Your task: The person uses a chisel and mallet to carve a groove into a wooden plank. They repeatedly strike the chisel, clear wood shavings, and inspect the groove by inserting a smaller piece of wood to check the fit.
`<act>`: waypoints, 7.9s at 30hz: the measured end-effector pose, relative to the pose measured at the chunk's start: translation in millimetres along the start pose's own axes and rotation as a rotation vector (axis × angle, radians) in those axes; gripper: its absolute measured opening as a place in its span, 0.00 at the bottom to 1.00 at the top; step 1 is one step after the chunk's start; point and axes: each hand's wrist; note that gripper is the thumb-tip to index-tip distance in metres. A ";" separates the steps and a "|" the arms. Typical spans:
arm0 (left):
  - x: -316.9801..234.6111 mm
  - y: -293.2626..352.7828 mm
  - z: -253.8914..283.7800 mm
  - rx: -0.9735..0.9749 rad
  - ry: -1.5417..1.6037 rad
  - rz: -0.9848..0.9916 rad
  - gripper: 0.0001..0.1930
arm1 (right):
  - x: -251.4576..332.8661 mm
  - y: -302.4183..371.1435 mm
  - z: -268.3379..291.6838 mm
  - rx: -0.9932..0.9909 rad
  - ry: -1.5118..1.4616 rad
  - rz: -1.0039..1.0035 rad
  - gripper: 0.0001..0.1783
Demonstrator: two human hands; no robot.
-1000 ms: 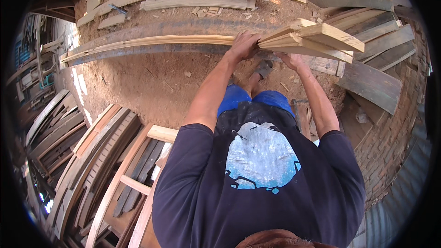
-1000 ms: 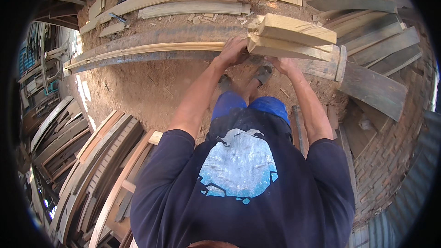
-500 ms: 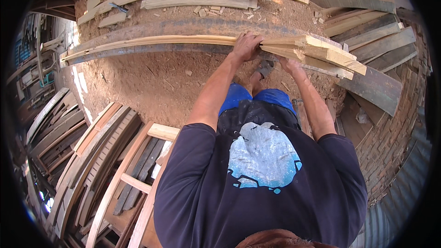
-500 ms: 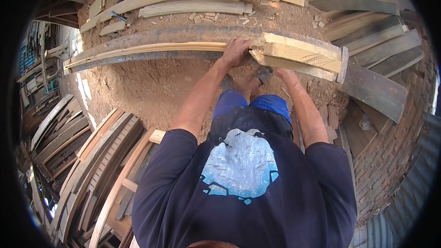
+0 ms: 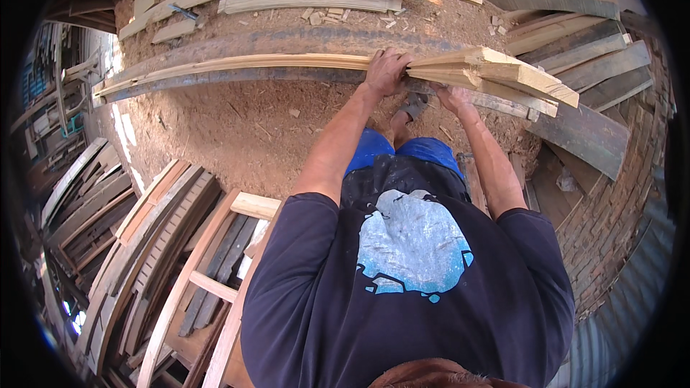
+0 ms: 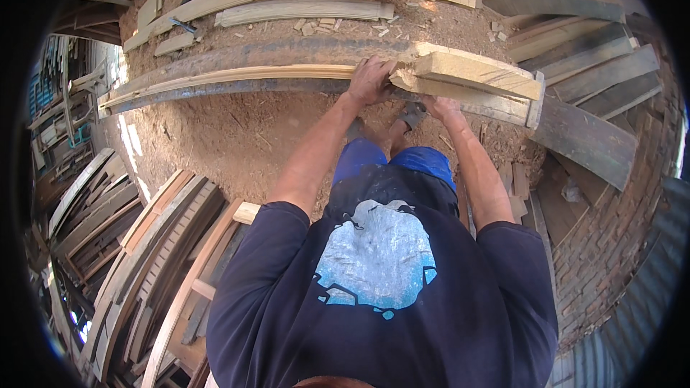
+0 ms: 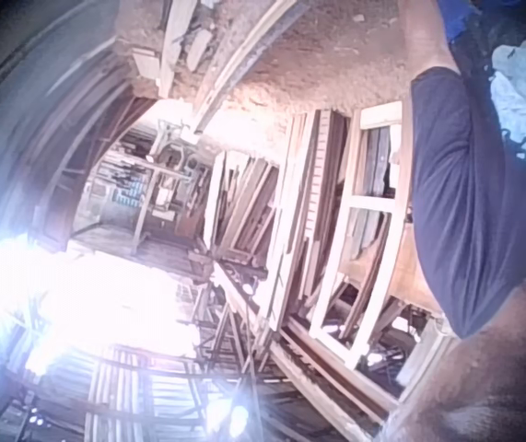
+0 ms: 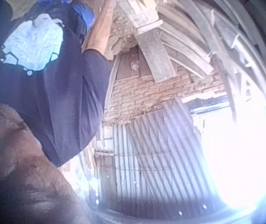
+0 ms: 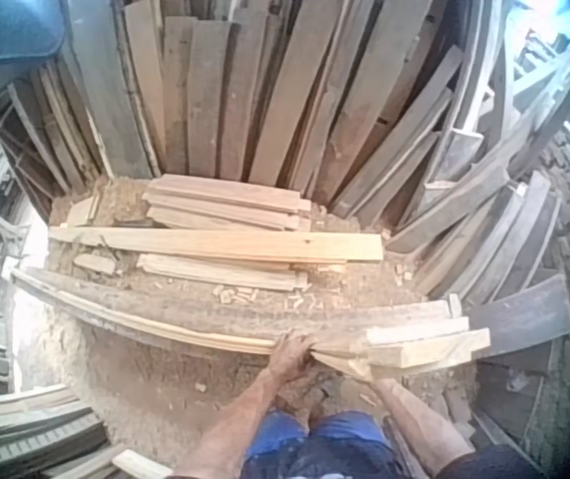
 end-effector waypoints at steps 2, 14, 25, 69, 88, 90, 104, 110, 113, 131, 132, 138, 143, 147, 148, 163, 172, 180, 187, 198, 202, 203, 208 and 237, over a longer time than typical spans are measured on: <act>-2.1 -1.7 2.3 -0.008 -0.020 -0.014 0.31 | -8.7 1.2 -11.6 -0.064 0.008 0.024 0.26; 26.4 -26.1 -3.5 0.204 0.014 0.091 0.33 | 54.4 6.0 110.5 -0.239 -0.722 0.098 0.33; 25.1 -30.1 6.2 0.307 0.116 0.062 0.26 | 64.5 16.2 146.7 -0.307 -0.720 0.188 0.21; 33.3 -62.1 20.9 0.358 0.009 0.036 0.30 | 62.0 -70.4 178.0 -0.361 -0.678 0.268 0.38; 33.6 -60.8 13.5 0.359 0.017 0.056 0.28 | 70.6 -55.4 172.7 -0.392 -0.734 0.251 0.40; 30.8 -53.1 14.0 0.366 0.043 0.059 0.30 | 70.9 -43.5 172.8 -0.370 -0.719 0.252 0.38; -3.4 -11.6 18.2 0.283 -0.059 0.182 0.41 | 18.6 27.4 278.5 -0.696 -0.777 0.162 0.36; -15.9 1.3 36.5 0.162 -0.042 0.152 0.46 | -15.3 55.1 241.7 -0.672 -0.764 -0.023 0.33; -16.1 20.2 44.3 0.016 -0.124 0.104 0.47 | -34.1 62.4 216.3 -0.507 -0.840 -0.121 0.32; -39.5 73.8 115.1 -0.291 1.803 0.406 0.30 | 183.9 -74.6 128.0 0.392 -1.066 0.111 0.33; -24.1 82.5 129.1 -0.340 1.797 0.403 0.30 | 206.1 -72.3 123.5 0.408 -1.150 0.127 0.33; 65.2 133.4 194.3 -0.537 1.567 0.457 0.31 | 289.6 -103.8 82.9 0.553 -0.744 0.100 0.30; 137.1 239.1 209.2 -0.525 0.921 0.689 0.28 | 415.1 -179.6 45.4 0.381 -0.179 0.273 0.30; 186.2 362.5 176.8 -0.253 0.585 0.885 0.31 | 472.2 -239.4 17.7 0.132 0.308 0.332 0.30; 194.0 392.2 171.2 -0.190 0.547 0.942 0.31 | 480.8 -249.9 9.6 0.132 0.332 0.316 0.30; 333.9 453.7 256.9 -0.713 0.874 1.178 0.37 | 497.5 -353.6 -139.3 0.293 0.553 0.242 0.28; 493.2 355.9 449.6 -1.077 0.836 1.332 0.49 | 553.4 -408.6 -179.8 0.404 0.661 0.014 0.27; 624.2 313.9 414.2 -1.270 0.370 1.465 0.48 | 674.5 -588.5 -244.7 0.175 0.428 0.240 0.42; 614.5 305.8 424.9 -1.265 0.402 1.518 0.43 | 722.8 -652.1 -244.6 0.371 0.627 0.058 0.47; 613.6 301.4 440.5 -1.131 0.401 1.641 0.44 | 724.2 -691.6 -235.8 0.457 0.334 0.219 0.29; 631.7 323.5 402.7 -1.164 0.259 1.567 0.45 | 762.3 -617.3 -187.4 0.445 0.040 0.071 0.28; 628.3 319.7 413.9 -0.963 0.166 1.710 0.45 | 743.3 -602.0 -187.1 0.431 -0.055 0.052 0.28; 599.3 307.6 527.8 -0.819 -0.553 1.228 0.45 | 670.6 -453.3 -164.0 0.166 -0.255 0.075 0.27; 826.9 225.7 409.3 0.563 -0.287 0.673 0.26 | 789.0 -354.8 -156.9 0.433 -0.397 -0.430 0.15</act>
Point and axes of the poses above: each hand's wrist, its own y-axis away from the middle knuckle, its own z-axis out of the back of the hand, x = y × z, and after that the axes turned 1 degree about -x, right-handed
